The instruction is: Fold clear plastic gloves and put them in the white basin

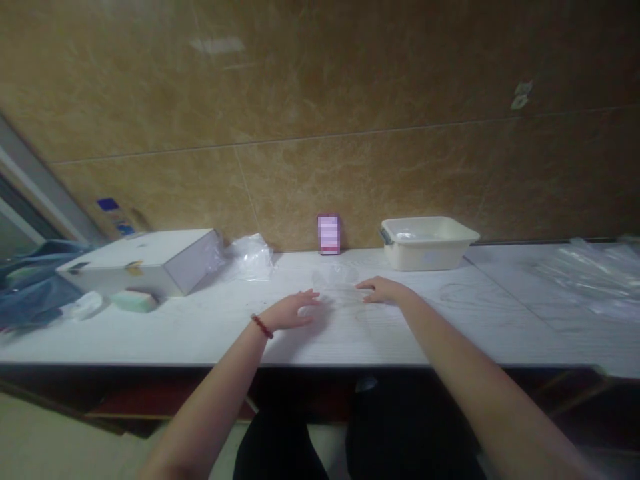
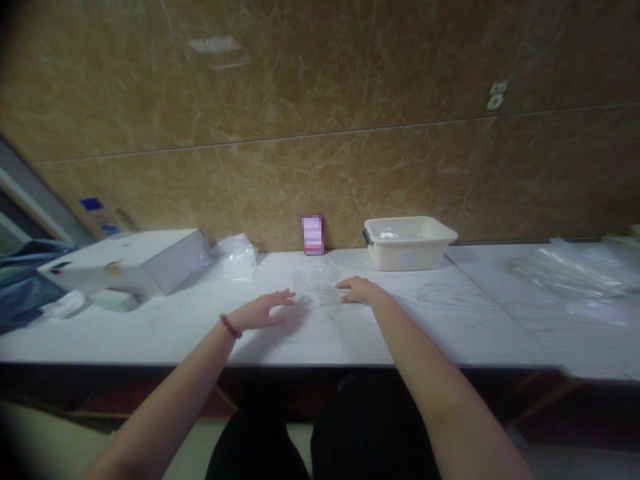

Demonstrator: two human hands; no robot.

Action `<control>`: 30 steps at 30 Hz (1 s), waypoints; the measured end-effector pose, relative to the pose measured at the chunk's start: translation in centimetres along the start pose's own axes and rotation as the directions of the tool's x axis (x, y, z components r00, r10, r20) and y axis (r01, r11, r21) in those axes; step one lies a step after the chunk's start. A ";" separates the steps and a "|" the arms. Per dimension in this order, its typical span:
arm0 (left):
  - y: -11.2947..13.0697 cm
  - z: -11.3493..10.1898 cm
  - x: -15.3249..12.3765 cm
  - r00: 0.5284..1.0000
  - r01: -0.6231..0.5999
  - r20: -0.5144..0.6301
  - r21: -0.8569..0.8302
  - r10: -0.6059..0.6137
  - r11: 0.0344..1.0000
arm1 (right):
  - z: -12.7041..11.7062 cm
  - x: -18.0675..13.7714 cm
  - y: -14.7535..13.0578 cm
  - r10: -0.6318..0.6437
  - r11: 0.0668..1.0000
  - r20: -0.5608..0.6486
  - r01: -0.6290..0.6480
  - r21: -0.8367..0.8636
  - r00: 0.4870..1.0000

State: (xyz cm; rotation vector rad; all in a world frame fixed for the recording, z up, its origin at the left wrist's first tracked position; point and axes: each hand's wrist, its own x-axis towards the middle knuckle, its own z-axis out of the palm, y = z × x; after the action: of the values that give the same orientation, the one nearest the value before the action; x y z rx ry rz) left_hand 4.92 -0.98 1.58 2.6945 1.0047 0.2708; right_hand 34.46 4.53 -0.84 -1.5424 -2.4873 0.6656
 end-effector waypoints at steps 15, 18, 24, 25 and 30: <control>2.1 3.7 -3.8 0.991 -0.001 -0.134 -0.066 -0.007 0.998 | 3.0 -10.9 -6.0 -0.218 0.974 -0.243 0.225 0.003 0.945; 3.0 3.6 -3.6 0.986 0.023 -0.161 -0.063 -0.033 0.998 | 4.0 -12.2 -6.8 -0.215 0.975 -0.241 0.223 0.006 0.946; 4.7 2.9 -3.8 0.960 0.097 -0.247 -0.159 -0.135 0.982 | 5.0 -11.9 -6.4 -0.233 0.971 -0.265 0.238 -0.015 0.936; 5.0 2.8 -3.9 0.959 0.099 -0.247 -0.176 -0.141 0.979 | 5.0 -11.5 -6.2 -0.251 0.967 -0.252 0.254 -0.019 0.935; 6.5 2.1 -4.5 0.953 0.102 -0.258 -0.227 -0.161 0.968 | 4.5 -9.8 -5.4 -0.348 0.937 -0.188 0.348 -0.033 0.919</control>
State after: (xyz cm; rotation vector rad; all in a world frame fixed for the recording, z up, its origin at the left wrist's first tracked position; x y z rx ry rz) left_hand 6.09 -9.06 1.09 2.4282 1.1535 0.6996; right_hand 33.03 -7.44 -1.36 -1.0599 -2.5158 0.4373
